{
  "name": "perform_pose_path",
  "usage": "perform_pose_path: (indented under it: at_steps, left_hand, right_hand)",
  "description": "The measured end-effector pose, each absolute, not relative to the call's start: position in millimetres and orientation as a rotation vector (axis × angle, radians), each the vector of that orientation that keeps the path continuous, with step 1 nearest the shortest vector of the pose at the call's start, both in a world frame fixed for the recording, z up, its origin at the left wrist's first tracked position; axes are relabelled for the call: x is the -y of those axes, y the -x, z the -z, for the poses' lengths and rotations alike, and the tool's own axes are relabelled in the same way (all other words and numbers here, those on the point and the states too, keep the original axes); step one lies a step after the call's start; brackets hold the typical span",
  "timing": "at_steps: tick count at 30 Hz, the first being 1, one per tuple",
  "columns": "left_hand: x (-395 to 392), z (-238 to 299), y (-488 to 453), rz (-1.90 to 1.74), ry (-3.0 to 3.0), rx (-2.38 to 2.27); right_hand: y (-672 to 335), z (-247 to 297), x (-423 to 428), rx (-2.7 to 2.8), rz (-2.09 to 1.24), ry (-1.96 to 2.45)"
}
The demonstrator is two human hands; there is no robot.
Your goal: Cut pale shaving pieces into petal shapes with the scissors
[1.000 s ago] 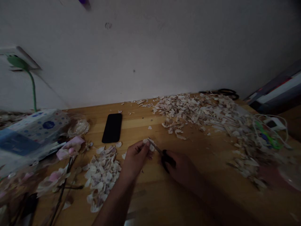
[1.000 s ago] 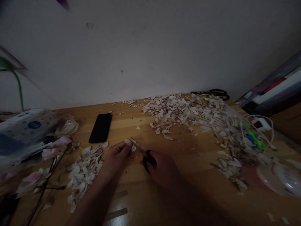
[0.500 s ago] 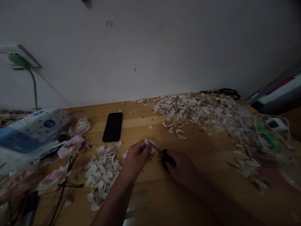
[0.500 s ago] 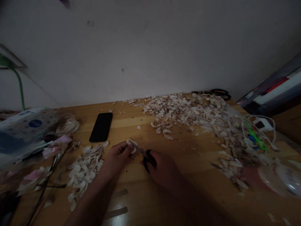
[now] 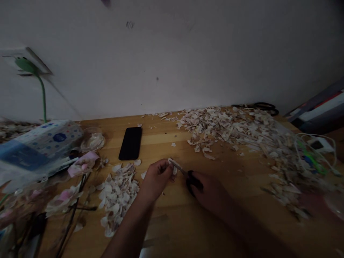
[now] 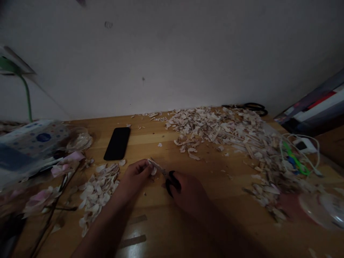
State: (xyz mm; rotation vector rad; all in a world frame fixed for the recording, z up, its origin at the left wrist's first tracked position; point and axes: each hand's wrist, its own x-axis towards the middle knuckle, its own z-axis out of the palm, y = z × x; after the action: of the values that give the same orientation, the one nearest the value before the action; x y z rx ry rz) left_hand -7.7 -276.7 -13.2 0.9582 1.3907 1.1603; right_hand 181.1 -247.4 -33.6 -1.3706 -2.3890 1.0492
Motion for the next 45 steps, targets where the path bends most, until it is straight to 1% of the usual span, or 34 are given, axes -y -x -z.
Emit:
perform_pose_path:
  at_steps: [10, 20, 26, 29, 33, 39, 45]
  left_hand:
    - [276, 14, 1, -1.207, -0.894, -1.353]
    - [279, 17, 7, -1.114, -1.079, -1.446]
    - [276, 17, 1, -1.187, -0.828, -1.247]
    - [276, 17, -3, -1.249, -0.679, -1.173]
    - [276, 17, -2, -1.267, -0.725, -1.23]
    - [277, 18, 2, -1.226, -0.918, -1.372]
    - [277, 22, 2, -1.206, -1.008, -1.454]
  right_hand:
    - [-180, 34, 249, 2.361, -1.029, 1.386]
    - [-182, 36, 248, 2.39, -1.021, 1.375]
    - [-181, 36, 248, 2.368, -1.014, 1.389]
    - [-181, 38, 248, 2.38, -0.957, 1.407]
    - [-181, 39, 249, 2.414, -0.894, 1.405]
    - [-180, 38, 250, 2.434, -0.926, 1.395]
    - [-181, 41, 250, 2.409, -0.891, 1.413]
